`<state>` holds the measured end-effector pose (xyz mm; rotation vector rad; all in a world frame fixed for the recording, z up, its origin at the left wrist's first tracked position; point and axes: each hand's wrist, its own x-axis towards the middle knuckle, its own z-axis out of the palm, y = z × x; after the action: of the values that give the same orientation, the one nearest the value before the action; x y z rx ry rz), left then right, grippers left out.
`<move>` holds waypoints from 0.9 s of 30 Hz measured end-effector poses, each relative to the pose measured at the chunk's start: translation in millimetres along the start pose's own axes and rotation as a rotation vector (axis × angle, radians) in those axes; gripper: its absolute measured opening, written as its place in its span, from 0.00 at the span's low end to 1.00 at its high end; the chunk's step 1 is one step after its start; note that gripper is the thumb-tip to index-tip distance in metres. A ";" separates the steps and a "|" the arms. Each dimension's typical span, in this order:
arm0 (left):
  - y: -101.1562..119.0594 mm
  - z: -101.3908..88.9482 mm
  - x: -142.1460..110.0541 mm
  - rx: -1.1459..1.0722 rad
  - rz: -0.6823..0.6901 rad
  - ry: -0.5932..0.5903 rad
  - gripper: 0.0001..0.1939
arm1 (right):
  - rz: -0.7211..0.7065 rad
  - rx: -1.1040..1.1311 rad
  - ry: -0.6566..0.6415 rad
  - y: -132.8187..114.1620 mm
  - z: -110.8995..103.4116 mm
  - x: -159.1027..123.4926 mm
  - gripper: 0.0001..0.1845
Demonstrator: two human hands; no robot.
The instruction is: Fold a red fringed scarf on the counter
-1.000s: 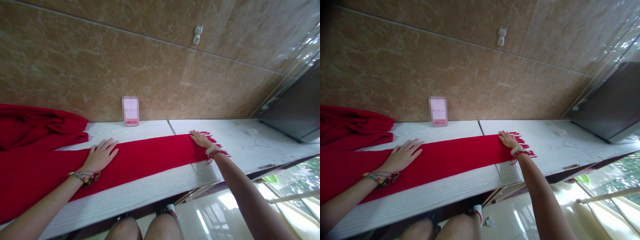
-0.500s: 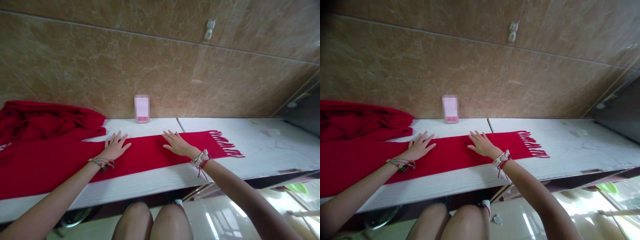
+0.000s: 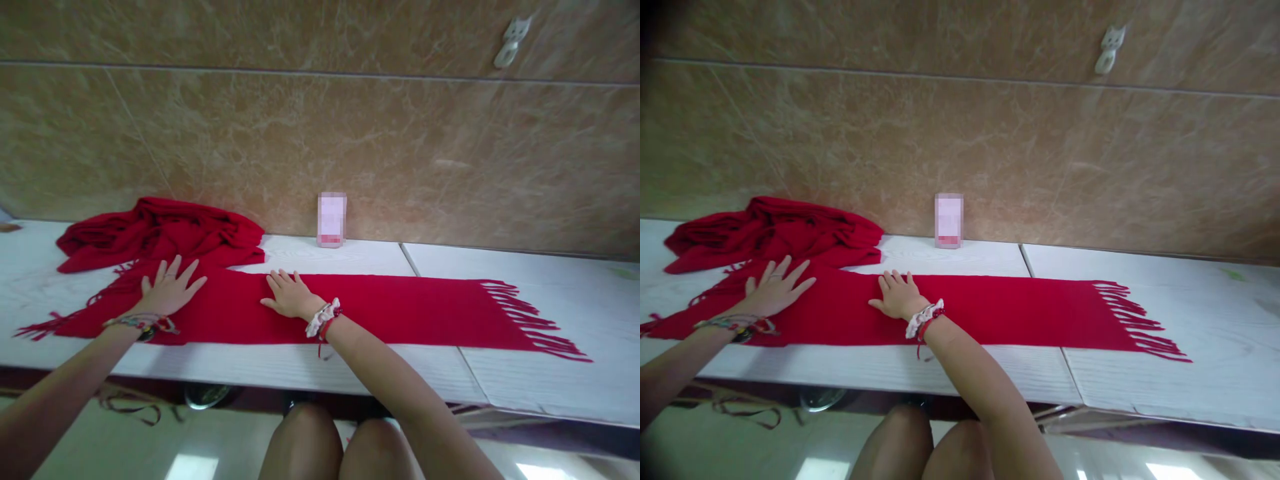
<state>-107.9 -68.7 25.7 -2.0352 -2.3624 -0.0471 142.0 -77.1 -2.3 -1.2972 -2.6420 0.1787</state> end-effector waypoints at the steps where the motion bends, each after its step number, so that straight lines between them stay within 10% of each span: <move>1: -6.7 3.2 0.0 -0.002 0.000 -0.011 0.28 | -0.003 0.024 -0.008 -7.4 2.2 9.2 0.31; 14: -20.1 21.0 3.4 0.029 0.020 -0.006 0.28 | -0.019 0.170 -0.069 -71.7 18.1 74.4 0.30; 27: -18.4 15.6 0.6 -0.001 0.015 -0.065 0.28 | 0.164 -0.165 -0.019 61.7 -0.7 -52.3 0.27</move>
<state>-126.1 -70.2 10.0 -2.0863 -2.3843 0.0182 220.8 -81.0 -19.7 -1.5728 -2.6122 -0.0047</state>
